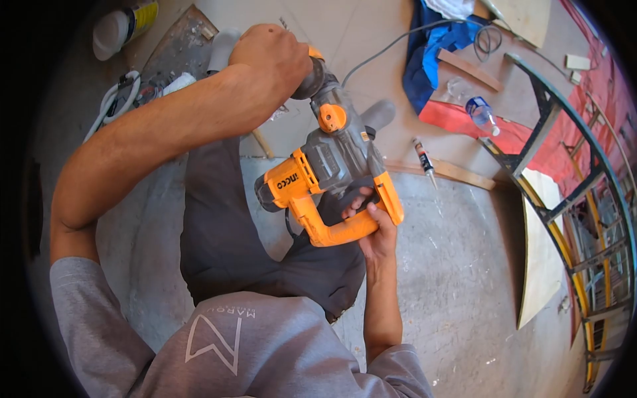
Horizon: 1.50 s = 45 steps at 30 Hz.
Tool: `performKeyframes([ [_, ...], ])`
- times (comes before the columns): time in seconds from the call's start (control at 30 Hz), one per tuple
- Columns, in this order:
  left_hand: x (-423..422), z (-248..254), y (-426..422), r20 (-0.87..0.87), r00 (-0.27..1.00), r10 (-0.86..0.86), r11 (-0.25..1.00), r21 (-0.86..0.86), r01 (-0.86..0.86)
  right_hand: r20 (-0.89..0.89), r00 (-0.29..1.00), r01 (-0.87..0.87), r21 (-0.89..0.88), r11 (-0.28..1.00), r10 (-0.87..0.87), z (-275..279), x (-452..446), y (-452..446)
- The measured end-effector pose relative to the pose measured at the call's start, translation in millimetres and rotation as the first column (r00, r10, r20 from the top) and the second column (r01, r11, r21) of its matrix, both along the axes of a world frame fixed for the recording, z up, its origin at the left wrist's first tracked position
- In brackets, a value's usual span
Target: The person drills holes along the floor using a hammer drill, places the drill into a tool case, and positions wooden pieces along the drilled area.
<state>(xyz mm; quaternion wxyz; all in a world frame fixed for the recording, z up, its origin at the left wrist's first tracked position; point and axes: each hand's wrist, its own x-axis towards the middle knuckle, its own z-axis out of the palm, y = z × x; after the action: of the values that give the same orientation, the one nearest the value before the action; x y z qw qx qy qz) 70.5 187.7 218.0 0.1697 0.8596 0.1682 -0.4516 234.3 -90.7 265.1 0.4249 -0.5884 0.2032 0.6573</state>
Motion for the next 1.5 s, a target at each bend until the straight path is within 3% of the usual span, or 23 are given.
performKeyframes([
  [0.27, -1.5, -2.6, -6.1, 0.017, 0.999, 0.030, 0.995, 0.096, -0.031, 0.005, 0.999, 0.034, -0.031, 0.999, -0.034, -0.1, -1.1, 1.5],
  [0.5, -10.8, 3.9, -6.6, -0.006, 0.999, 0.051, 0.998, -0.024, -0.051, 0.042, 0.998, -0.050, 0.027, 0.998, 0.048, 0.2, -3.0, -3.6],
  [0.63, -31.0, 2.6, -15.8, 0.059, 0.985, 0.160, 0.986, -0.056, -0.157, 0.083, 0.988, -0.133, 0.082, 0.988, 0.126, -4.2, 1.9, -6.0],
  [0.73, -71.6, -24.4, -45.8, 0.175, 0.752, 0.636, 0.771, -0.096, -0.629, 0.297, 0.866, -0.411, -0.039, 0.911, 0.403, 21.3, -6.3, 20.0],
  [0.77, -89.2, -41.5, -62.0, 0.093, 0.687, 0.721, 0.692, -0.151, -0.706, 0.398, 0.681, -0.614, -0.148, 0.775, 0.615, 32.0, -7.7, 31.5],
  [0.83, -111.1, -78.6, -114.0, -0.040, 0.500, 0.865, 0.475, -0.253, -0.843, 0.555, 0.362, -0.836, -0.163, 0.524, 0.749, 48.7, -17.3, 64.2],
  [0.87, -112.9, -96.5, -141.1, -0.079, 0.378, 0.923, 0.341, -0.294, -0.893, 0.625, 0.180, -0.918, -0.171, 0.358, 0.760, 48.9, -19.3, 79.1],
  [0.93, -95.0, -122.7, -177.3, -0.375, 0.047, 0.926, -0.093, -0.348, -0.933, 0.613, -0.007, -0.955, -0.239, 0.177, 0.790, 42.4, -23.6, 81.1],
  [1.0, -85.1, -181.7, -245.8, -0.314, -0.166, 0.935, -0.301, -0.450, -0.841, 0.535, -0.205, -0.935, -0.355, -0.002, 0.820, 35.4, -36.1, 88.5],
  [1.07, -62.3, -202.8, -260.2, -0.290, -0.232, 0.929, -0.327, -0.345, -0.880, 0.554, -0.245, -0.926, -0.377, -0.023, 0.795, 15.2, -41.8, 82.6],
  [1.17, -50.0, -227.6, -256.5, -0.326, -0.123, 0.937, -0.209, -0.243, -0.947, 0.584, -0.222, -0.919, -0.394, 0.033, 0.781, -26.4, -37.8, 70.3],
  [1.3, -58.5, -257.1, -255.4, -0.319, -0.145, 0.937, -0.221, -0.216, -0.951, 0.592, -0.179, -0.935, -0.351, 0.051, 0.786, -64.7, -40.9, 60.2],
  [1.37, -62.5, -266.1, -259.8, -0.284, -0.122, 0.951, -0.186, -0.212, -0.959, 0.619, -0.179, -0.928, -0.364, 0.078, 0.764, -70.5, -50.9, 53.9],
  [1.5, -84.5, -269.5, -271.4, -0.342, -0.065, 0.937, -0.120, -0.140, -0.983, 0.589, -0.233, -0.923, -0.386, 0.015, 0.774, -71.3, -72.0, 45.0],
])
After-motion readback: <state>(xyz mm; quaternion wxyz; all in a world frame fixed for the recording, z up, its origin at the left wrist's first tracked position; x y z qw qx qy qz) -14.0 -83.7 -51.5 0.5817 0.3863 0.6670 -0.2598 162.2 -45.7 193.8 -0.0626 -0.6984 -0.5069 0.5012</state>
